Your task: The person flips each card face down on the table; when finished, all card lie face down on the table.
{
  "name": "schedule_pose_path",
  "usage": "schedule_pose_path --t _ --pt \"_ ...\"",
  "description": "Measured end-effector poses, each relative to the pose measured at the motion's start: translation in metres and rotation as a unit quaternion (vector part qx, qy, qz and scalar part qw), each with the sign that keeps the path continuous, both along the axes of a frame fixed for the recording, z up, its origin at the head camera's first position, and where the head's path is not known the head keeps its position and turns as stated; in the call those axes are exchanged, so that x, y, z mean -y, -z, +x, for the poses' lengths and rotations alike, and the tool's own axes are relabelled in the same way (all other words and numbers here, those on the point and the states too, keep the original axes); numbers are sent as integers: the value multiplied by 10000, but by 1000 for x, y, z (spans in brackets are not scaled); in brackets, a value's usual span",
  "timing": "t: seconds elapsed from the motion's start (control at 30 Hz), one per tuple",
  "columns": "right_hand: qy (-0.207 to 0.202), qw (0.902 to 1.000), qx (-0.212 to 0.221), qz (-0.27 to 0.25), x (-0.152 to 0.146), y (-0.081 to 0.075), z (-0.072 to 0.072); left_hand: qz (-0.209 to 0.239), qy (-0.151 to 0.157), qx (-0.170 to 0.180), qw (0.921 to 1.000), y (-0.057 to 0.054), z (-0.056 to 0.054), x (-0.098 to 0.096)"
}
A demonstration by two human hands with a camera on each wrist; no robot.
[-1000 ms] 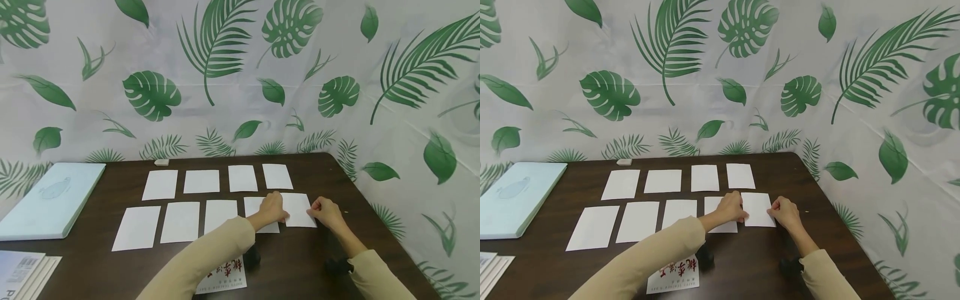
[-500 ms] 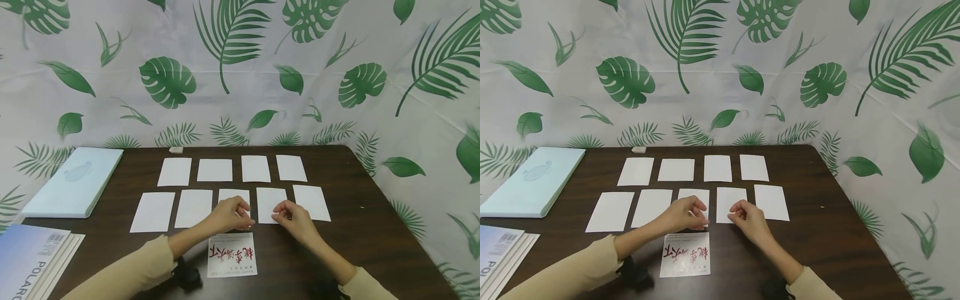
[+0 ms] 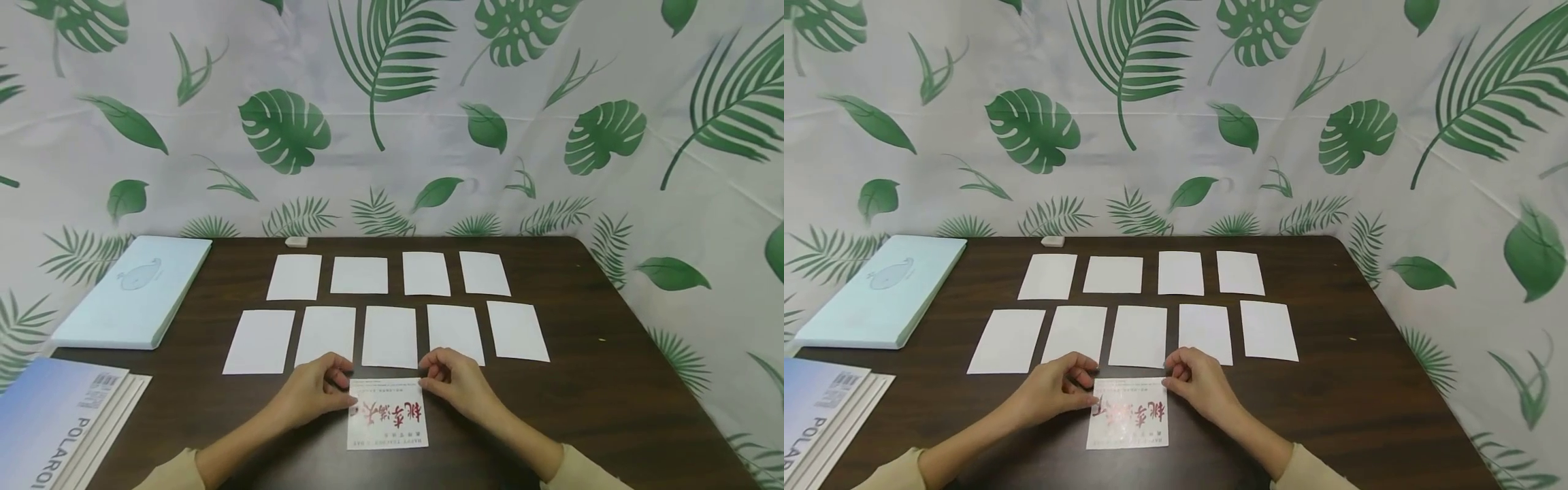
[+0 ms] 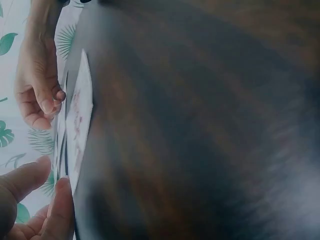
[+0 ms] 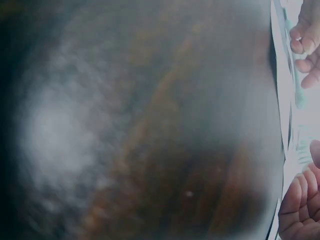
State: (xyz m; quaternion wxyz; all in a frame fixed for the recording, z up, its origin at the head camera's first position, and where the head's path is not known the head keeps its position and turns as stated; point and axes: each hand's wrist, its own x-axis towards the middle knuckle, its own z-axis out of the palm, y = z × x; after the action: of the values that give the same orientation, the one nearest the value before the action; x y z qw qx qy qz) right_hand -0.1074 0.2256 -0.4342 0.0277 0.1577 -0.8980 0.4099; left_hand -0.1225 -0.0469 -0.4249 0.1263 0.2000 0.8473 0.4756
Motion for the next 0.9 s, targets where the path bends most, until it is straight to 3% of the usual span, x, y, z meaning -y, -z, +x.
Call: schedule_pose_path --t 0.2,0.47,0.8,0.9 --pt "-95 9990 70 426 3 4 2 -103 110 -290 9995 8 4 0" --pt "-263 9910 16 1310 9 1 -2 -514 61 -995 9937 11 4 -6" --pt "-301 9935 236 1069 13 1 -2 -554 -89 -1106 9923 10 5 -7" --pt "-296 9954 176 898 13 3 -2 -467 -124 -952 9943 9 4 -7"
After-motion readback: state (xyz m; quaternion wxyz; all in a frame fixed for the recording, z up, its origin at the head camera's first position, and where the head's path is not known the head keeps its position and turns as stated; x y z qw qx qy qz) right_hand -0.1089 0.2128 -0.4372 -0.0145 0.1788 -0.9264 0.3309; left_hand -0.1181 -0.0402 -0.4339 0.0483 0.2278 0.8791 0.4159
